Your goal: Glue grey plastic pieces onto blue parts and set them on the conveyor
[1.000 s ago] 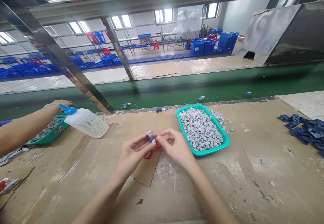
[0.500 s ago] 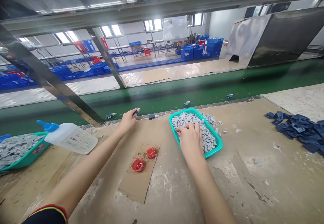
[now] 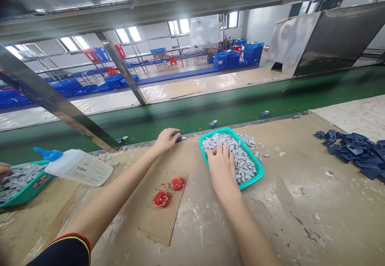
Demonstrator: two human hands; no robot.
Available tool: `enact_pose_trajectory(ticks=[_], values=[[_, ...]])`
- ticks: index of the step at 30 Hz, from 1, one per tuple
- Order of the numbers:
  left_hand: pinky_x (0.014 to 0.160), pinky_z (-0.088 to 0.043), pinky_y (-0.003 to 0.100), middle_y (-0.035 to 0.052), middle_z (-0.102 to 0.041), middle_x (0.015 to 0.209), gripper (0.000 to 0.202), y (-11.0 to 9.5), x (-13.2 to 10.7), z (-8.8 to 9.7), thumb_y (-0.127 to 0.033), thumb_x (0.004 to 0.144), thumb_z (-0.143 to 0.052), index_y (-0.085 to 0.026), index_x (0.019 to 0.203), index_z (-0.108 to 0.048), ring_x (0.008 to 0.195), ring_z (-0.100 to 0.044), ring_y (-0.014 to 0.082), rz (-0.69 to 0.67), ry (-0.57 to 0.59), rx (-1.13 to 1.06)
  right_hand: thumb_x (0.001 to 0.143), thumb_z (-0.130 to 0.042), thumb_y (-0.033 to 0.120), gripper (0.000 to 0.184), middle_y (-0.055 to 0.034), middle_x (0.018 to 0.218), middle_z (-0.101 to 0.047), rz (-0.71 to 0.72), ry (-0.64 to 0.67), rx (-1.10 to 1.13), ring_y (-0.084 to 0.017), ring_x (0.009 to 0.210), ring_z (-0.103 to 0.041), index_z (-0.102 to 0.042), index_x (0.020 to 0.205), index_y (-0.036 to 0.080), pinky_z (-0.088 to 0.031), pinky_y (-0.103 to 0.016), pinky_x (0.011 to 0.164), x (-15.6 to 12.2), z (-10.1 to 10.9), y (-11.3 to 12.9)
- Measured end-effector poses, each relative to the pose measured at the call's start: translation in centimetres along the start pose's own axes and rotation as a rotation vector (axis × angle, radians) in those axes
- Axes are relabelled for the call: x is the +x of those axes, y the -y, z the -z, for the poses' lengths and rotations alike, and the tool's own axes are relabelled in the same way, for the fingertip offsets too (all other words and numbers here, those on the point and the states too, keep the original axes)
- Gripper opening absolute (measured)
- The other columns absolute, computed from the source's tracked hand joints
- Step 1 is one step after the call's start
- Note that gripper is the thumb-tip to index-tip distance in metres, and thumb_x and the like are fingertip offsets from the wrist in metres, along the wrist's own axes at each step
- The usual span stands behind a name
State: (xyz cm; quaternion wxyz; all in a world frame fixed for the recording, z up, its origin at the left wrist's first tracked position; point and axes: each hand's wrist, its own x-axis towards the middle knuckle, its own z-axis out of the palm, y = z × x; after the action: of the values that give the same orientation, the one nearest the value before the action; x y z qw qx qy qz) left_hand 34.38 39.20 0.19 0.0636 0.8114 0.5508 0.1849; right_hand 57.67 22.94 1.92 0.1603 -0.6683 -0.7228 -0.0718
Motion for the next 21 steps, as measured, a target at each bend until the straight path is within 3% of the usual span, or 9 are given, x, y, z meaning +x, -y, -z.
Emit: enact_pose_trajectory(ticks=[4,8,14,18,21], values=[[0.093,-0.042,0.038,0.0109,-0.066,0.109,0.033,-1.0,0.7,-0.3,-0.032,0.091,-0.043,-0.017,0.109,-0.065,0.105,-0.055,0.0265,-0.027,0.012,0.014,0.088,-0.045,0.005,0.027,-0.0137,0.100,-0.057,0.011,0.024,-0.036,-0.028,0.092,-0.047,-0.066,0.097,0.020,-0.035,-0.037,0.068,0.0,0.0,-0.2],[0.093,-0.042,0.038,0.0128,-0.065,0.109,0.032,-2.6,2.7,-0.9,-0.029,0.089,-0.045,-0.014,0.110,-0.065,0.105,-0.055,0.0269,-0.058,0.034,0.020,0.089,-0.046,0.008,0.034,-0.0118,0.111,-0.054,0.014,0.000,0.010,-0.029,0.097,-0.046,-0.064,0.109,0.029,-0.034,-0.037,0.068,0.4,-0.2,-0.5],[0.093,-0.042,0.038,0.0137,-0.064,0.112,0.032,-6.1,6.8,-2.9,-0.029,0.090,-0.046,-0.014,0.113,-0.062,0.109,-0.054,0.0271,-0.110,0.077,0.020,0.089,-0.052,0.015,0.020,-0.0094,0.099,-0.058,-0.019,-0.067,0.146,-0.026,0.095,-0.047,-0.069,0.089,0.025,-0.038,-0.035,0.072,0.7,-0.6,-0.8],[0.094,-0.043,0.045,0.0116,-0.062,0.113,0.034,-7.6,9.2,-4.5,-0.037,0.088,-0.054,-0.013,0.112,-0.060,0.109,-0.055,0.0255,-0.090,0.114,0.013,0.087,-0.059,0.019,0.008,-0.0070,0.089,-0.061,-0.086,-0.240,0.420,-0.024,0.093,-0.050,-0.067,0.084,0.021,-0.042,-0.032,0.076,0.5,-0.5,-1.6],[0.090,-0.047,0.046,0.0093,-0.060,0.114,0.031,-8.1,10.3,-5.2,-0.036,0.088,-0.057,-0.015,0.110,-0.059,0.104,-0.058,0.0224,-0.037,0.154,-0.016,0.084,-0.063,0.024,0.007,-0.0050,0.081,-0.063,-0.179,-0.333,0.585,-0.022,0.081,-0.055,-0.064,0.079,0.020,-0.044,-0.031,0.071,0.4,-0.1,-2.3]])
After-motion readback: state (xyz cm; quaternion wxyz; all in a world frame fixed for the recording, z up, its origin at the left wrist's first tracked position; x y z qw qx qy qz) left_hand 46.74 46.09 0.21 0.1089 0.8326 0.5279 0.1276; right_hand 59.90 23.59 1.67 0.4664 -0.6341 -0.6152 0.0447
